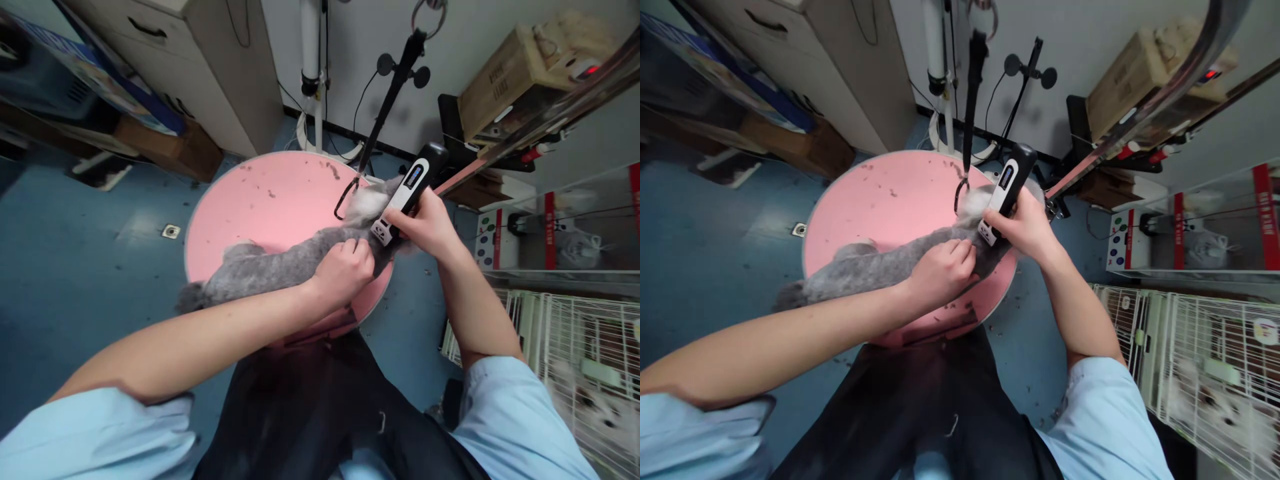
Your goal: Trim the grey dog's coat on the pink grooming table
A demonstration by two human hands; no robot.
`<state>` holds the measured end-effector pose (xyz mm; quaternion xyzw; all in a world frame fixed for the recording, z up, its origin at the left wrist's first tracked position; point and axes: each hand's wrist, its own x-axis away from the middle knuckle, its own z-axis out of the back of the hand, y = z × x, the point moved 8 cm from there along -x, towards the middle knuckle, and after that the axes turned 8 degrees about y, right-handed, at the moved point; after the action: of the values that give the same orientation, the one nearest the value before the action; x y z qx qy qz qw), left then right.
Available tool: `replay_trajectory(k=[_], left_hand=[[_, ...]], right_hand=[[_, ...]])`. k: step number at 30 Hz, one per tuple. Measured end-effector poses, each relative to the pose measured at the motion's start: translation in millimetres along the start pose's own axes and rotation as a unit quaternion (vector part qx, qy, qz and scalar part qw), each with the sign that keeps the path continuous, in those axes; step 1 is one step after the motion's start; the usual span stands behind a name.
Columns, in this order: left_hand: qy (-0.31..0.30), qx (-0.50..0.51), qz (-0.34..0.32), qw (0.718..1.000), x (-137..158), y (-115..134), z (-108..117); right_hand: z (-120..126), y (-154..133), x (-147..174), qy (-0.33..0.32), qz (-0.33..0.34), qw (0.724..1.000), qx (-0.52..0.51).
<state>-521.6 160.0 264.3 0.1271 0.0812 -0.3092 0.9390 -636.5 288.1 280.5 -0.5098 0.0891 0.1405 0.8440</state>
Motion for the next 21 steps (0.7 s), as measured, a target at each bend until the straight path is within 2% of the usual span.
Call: replay_trajectory(k=[5, 9, 14, 21], left_hand=[[0.000, -0.006, -0.005, 1.000, 3, 2, 1], [-0.002, -0.007, -0.007, 1.000, 3, 3, 5], [-0.014, -0.014, -0.012, 1.000, 6, 4, 8], [-0.015, -0.012, -0.007, 1.000, 8, 3, 9]], right_hand=[[2, 4, -6, 0.022, 0.000, 1.000, -0.001], [-11, 8, -4, -0.002, -0.024, 0.999, -0.022], [-23, 18, 2, -0.012, -0.061, 0.994, -0.095], [-28, 26, 7, -0.010, -0.079, 0.989, -0.127]])
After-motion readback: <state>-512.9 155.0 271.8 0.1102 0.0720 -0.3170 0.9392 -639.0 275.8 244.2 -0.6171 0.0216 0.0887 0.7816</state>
